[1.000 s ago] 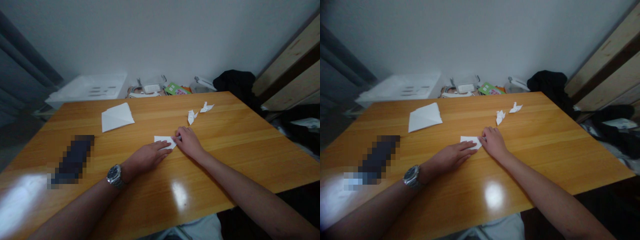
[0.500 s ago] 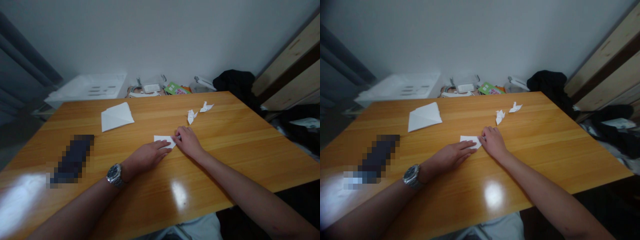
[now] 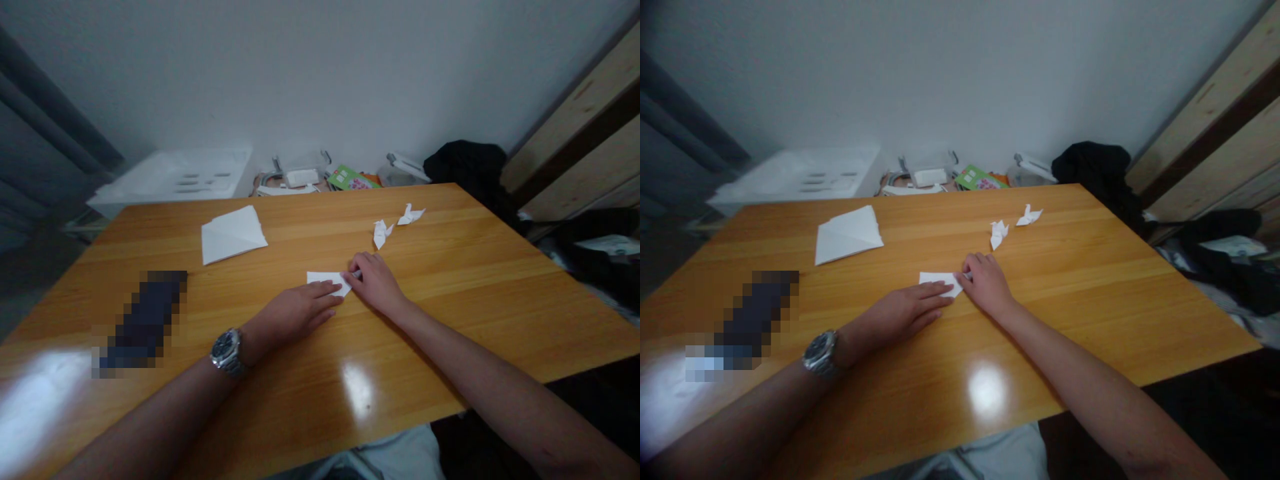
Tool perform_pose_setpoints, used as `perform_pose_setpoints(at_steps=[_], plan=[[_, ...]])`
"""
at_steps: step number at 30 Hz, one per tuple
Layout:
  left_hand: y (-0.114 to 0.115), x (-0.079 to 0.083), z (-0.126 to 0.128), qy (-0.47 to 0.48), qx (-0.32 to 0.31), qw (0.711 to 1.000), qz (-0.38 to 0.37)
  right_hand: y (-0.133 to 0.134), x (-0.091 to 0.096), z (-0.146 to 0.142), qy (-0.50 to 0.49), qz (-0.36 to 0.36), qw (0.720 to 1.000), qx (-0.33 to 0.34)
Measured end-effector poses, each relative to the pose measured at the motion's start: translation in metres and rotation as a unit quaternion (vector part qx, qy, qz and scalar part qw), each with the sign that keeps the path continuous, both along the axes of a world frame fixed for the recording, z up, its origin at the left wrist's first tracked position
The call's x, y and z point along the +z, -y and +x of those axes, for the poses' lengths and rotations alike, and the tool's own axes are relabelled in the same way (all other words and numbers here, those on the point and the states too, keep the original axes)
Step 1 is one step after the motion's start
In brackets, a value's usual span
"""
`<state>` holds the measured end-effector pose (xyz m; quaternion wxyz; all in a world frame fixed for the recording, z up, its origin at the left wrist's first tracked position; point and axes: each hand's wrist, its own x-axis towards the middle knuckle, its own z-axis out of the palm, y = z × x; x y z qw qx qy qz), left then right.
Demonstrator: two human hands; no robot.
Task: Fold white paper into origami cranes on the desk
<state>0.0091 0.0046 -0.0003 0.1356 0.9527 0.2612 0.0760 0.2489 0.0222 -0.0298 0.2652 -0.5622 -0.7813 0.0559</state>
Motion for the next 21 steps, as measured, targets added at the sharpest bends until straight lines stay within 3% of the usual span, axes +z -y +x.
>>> perform_pose_setpoints(at_steps=[8,13,21], plan=[[0.005,0.003,0.003,-0.002,0.029,1.0,0.007,-0.005,-0.002,0.006,-0.022,-0.002,1.0,0.021],[0.0,0.002,-0.001,-0.009,0.067,0.997,0.034,-0.003,0.007,0.01,-0.077,0.016,0.995,0.057],[-0.004,-0.005,-0.005,0.0,0.074,0.996,0.05,0.006,0.024,0.019,0.013,-0.012,0.979,0.205]])
